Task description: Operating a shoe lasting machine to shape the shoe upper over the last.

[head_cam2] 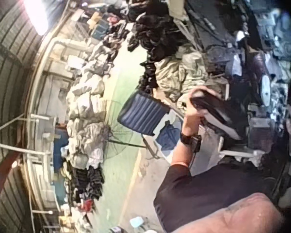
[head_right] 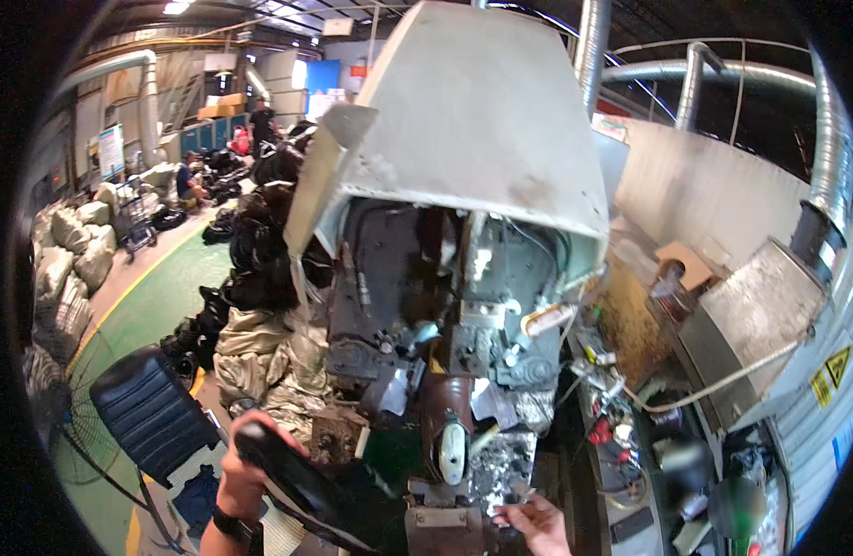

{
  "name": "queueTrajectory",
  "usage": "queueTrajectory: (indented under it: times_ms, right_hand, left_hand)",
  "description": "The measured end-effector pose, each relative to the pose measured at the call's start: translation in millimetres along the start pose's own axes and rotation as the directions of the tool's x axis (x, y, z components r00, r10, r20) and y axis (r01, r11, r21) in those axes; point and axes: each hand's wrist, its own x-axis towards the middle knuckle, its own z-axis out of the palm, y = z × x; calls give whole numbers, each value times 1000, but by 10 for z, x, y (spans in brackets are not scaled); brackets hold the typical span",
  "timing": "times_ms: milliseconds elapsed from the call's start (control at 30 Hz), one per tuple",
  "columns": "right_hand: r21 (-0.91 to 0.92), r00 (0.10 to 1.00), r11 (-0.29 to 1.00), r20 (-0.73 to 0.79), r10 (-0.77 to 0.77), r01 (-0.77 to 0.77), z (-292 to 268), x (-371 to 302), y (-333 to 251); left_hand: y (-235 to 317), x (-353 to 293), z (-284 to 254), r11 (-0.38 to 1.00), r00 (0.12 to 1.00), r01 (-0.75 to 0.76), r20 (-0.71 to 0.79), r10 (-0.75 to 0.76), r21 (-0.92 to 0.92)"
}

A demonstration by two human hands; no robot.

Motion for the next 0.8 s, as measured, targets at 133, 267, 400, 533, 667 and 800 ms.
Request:
queueTrajectory:
  times_ms: [133, 267, 400, 533, 667, 800]
  right_hand:
    - [360, 943, 879, 228, 241, -312, 229, -343, 2]
    - [868, 916, 362, 220, 334, -341, 380, -476, 118]
    - [929, 984, 325, 155, 90, -176, 274, -739, 170]
    - [794, 923, 607, -265, 280, 43, 84, -1136, 98]
    - [935, 900, 340, -230, 371, 99, -191, -1611, -193]
    - [578, 594, 775, -726, 346, 256, -471, -2472, -364]
  left_hand:
    - [-160, 289, 511, 978, 989, 61, -117, -86, -197]
    - [-647, 588, 1110, 926, 960, 259, 176, -217, -273]
    - [-1119, 669, 1661, 941, 900, 327, 331, -284, -84]
    - [-1520, 596, 2130, 856, 798, 482, 498, -340, -188]
    - [-1965, 409, 2498, 893, 757, 448, 554, -347, -52]
    - [-2729, -97, 2898, 884, 733, 466, 571, -369, -27]
